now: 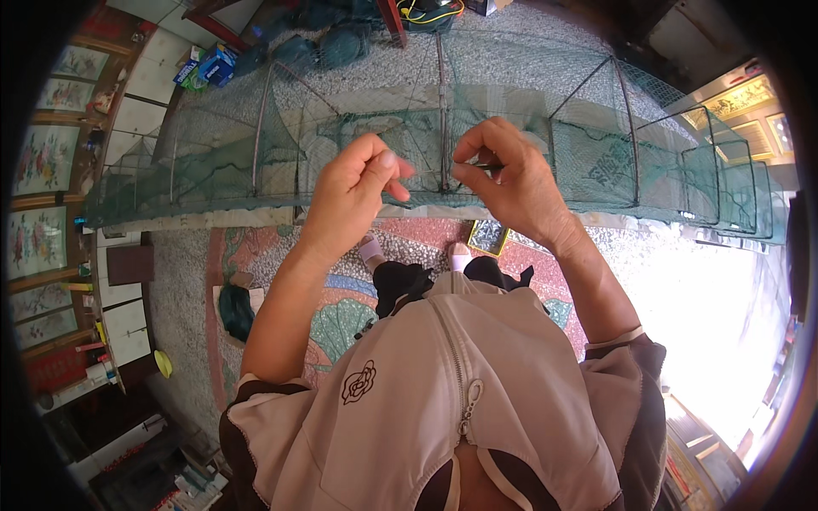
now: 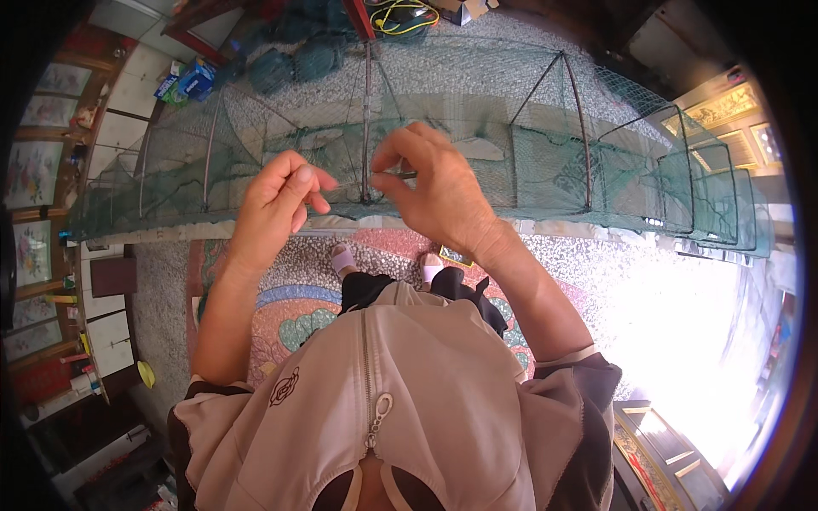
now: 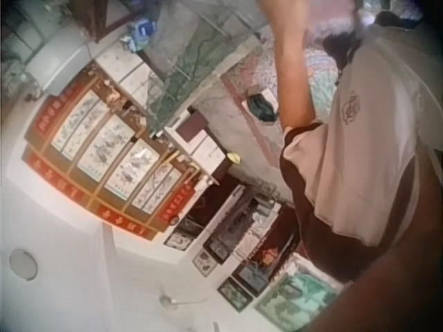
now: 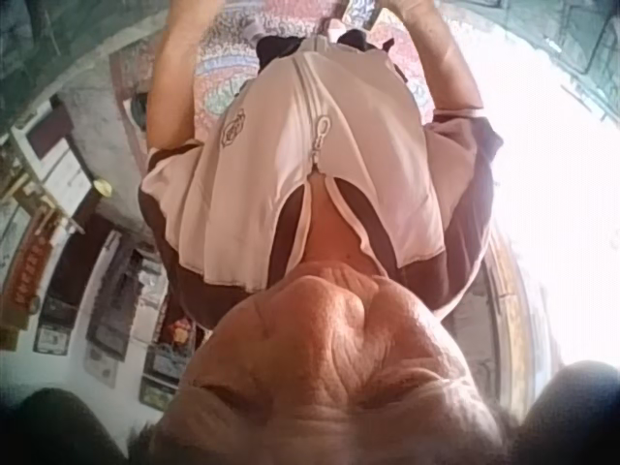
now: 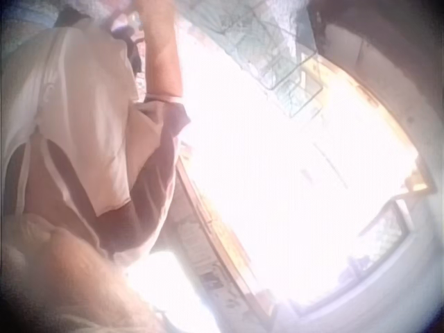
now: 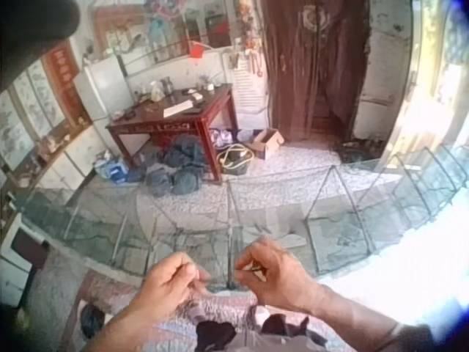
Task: The person repairs a green mesh fishing trap by hand and with a small dark tool, tying knots and securing sections of the net.
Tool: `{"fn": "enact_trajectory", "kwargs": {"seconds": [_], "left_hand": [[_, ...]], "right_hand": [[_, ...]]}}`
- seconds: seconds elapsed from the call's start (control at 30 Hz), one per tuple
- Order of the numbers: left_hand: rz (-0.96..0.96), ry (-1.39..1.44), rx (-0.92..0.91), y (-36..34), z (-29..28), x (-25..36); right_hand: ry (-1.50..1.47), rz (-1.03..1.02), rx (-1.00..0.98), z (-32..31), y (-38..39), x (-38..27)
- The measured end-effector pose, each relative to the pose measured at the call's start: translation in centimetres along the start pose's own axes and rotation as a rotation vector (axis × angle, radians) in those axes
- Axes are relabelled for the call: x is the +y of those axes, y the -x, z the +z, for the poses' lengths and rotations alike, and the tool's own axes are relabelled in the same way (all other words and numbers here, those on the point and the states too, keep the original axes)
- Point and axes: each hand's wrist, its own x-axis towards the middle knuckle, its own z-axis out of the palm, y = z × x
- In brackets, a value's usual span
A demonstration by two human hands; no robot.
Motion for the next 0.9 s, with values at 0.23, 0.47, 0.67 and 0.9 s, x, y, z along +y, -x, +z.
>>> {"fn": "enact_trajectory", "kwargs": {"seconds": [0.23, 0.47, 0.67, 0.9], "left_hand": [[-0.103, 0.173, -0.041, 0.3, -1.0, -0.1], [-0.030, 0.148, 0.052, -0.7, 0.4, 0.0], [0.255, -0.167, 0.122, -1.3, 2.2, 0.1], [0.381, -0.296, 0.150, -1.5, 4.1, -0.6]], "right_hand": [[0.077, -0.241, 0.040, 2.4, -0.4, 0.0], [-0.078, -0.577, 0.121, 3.2, -2.5, -3.7], [-0.714, -0.493, 0.132, -1.7, -3.7, -7.8], [-1.014, -0.655, 0.225, -10.9, -3.8, -7.7]]}}
